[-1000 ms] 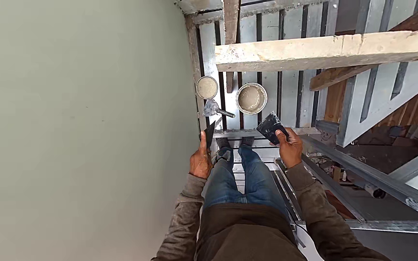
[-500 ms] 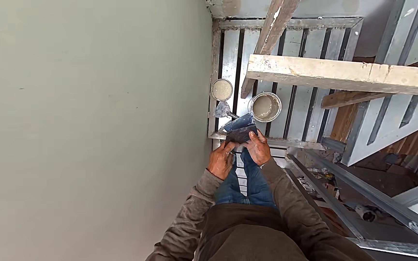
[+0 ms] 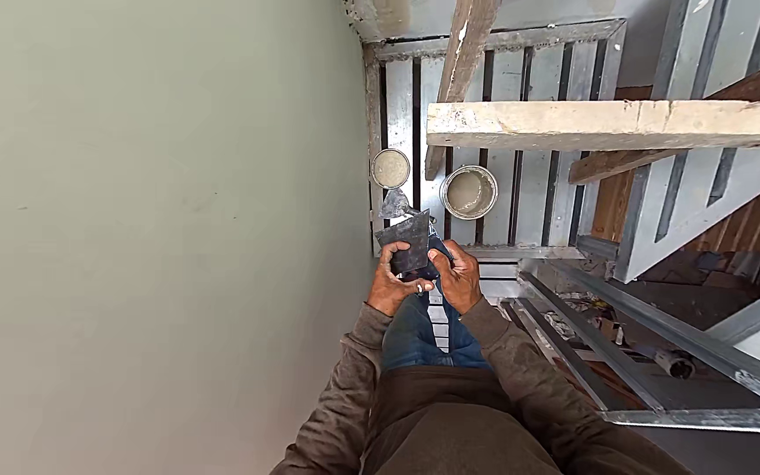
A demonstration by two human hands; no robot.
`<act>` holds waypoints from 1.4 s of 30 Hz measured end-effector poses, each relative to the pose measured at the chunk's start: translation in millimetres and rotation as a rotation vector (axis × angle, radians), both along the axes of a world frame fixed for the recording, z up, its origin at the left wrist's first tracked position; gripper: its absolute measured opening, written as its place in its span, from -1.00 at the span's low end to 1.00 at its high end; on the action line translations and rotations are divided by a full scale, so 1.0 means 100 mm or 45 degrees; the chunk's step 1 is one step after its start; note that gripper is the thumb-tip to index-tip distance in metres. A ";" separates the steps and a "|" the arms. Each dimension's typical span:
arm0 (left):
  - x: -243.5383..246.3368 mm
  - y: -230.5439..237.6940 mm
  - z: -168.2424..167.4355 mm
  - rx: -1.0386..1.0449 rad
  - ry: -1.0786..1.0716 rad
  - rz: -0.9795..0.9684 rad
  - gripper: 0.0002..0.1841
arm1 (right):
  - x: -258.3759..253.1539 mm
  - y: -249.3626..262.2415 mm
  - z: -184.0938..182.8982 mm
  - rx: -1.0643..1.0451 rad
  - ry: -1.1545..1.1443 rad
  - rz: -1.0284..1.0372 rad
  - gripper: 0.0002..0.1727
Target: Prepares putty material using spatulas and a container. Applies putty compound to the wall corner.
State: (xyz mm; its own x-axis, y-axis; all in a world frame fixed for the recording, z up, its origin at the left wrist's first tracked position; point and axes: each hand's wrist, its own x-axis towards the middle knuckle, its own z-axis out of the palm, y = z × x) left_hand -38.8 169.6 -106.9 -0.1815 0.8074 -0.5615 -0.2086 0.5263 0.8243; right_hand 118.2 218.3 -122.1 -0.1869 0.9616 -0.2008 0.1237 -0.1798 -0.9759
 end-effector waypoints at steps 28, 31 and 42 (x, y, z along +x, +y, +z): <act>-0.34 -0.24 -0.08 -0.368 -0.577 0.246 -0.50 | 0.07 0.53 -0.30 -0.779 0.732 0.426 -0.76; -0.36 -0.39 -0.15 -0.317 -0.146 0.028 -0.86 | 0.12 0.45 -0.34 -0.807 0.579 0.558 -0.85; -0.07 -0.42 -0.63 -0.703 -0.032 0.436 -0.68 | 0.95 0.53 -0.47 -0.341 -0.143 -0.172 -0.71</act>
State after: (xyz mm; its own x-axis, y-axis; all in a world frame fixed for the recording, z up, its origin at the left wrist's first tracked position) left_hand -46.1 127.9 -170.0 -0.3588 0.2979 -0.8846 -0.4553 0.7715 0.4445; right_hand 213.1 270.8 -169.2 -0.0235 0.8863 -0.4625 0.1856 -0.4507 -0.8732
